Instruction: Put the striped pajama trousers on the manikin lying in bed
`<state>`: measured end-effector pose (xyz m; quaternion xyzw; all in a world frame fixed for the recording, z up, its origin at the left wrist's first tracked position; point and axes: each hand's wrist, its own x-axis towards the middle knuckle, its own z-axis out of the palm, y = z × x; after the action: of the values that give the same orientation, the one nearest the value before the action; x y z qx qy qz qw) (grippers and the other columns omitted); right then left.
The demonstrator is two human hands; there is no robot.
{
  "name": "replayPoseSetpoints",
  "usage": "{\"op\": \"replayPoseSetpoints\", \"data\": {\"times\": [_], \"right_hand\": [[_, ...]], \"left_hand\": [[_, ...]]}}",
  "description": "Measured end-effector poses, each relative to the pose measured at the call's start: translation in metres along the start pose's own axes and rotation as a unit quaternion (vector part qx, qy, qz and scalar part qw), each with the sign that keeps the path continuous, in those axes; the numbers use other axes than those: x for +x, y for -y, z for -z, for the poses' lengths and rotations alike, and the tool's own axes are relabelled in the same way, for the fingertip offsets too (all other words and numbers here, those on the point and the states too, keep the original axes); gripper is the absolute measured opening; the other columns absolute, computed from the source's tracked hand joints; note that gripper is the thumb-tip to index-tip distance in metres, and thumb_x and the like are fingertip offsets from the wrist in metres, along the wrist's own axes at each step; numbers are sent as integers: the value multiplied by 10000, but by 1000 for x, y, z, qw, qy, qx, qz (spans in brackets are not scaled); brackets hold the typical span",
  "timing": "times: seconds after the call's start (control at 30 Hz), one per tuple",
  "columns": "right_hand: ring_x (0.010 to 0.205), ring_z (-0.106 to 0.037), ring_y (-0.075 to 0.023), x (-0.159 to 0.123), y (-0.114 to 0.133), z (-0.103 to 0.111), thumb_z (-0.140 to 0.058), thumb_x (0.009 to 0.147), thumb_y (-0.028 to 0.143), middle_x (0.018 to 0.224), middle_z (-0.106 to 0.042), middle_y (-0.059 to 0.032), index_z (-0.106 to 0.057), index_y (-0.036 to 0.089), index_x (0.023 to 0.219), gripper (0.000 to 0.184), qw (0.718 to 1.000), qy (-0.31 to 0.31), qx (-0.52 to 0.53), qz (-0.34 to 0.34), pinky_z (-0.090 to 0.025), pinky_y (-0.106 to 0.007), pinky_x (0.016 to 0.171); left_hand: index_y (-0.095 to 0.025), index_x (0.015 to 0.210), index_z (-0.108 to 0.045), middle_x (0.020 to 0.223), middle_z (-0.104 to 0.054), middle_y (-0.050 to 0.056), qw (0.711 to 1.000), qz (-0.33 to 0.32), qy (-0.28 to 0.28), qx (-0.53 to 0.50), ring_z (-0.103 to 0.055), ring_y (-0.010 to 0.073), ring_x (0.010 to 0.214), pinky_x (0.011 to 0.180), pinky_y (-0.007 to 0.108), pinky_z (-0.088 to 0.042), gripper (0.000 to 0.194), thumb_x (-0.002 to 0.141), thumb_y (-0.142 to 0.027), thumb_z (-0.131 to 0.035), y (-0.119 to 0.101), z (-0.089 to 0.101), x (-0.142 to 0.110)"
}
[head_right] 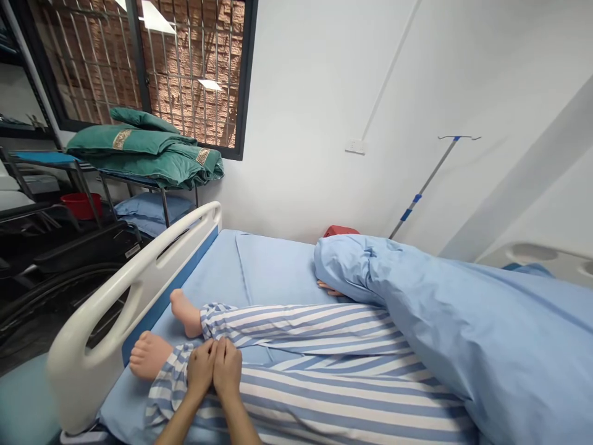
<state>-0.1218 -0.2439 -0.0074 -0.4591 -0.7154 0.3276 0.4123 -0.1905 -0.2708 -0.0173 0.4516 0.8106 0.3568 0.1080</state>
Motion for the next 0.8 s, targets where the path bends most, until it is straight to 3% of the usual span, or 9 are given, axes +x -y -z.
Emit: {"op": "replayPoseSetpoints", "data": {"times": [0.23, 0.47, 0.6, 0.8], "right_hand": [[532, -486, -152, 4, 4, 4, -292, 900, 462, 545, -558, -24, -503, 186, 559, 487, 999, 3, 38, -16, -301, -245, 512], [496, -429, -120, 14, 32, 23, -299, 905, 430, 508, -493, 11, -467, 177, 540, 475, 999, 6, 44, 27, -254, -238, 500], [503, -450, -125, 7, 21, 22, -288, 912, 437, 517, -512, 2, -469, 181, 549, 480, 999, 21, 27, 13, -247, -239, 504], [519, -507, -152, -2, 1, 12, -277, 926, 377, 550, -590, -36, -550, 187, 605, 463, 997, -7, -74, 7, -218, -258, 505]], "left_hand": [[-193, 647, -528, 707, -653, 56, 1000, 10, 3, 15, -568, 154, 685, 629, 246, -302, 337, 878, -296, -305, -5, 8, 1], [-193, 612, -562, 662, -648, 36, 999, 26, 28, 19, -524, 135, 621, 572, 236, -270, 319, 844, -300, -371, -7, 10, 1], [-181, 563, -580, 642, -646, 51, 998, 29, 40, 33, -506, 128, 602, 581, 234, -285, 366, 835, -319, -378, -8, 10, 1], [-170, 570, -606, 644, -650, 67, 997, 26, 38, 61, -498, 130, 588, 582, 240, -288, 389, 835, -322, -366, -9, 9, 3]]}}
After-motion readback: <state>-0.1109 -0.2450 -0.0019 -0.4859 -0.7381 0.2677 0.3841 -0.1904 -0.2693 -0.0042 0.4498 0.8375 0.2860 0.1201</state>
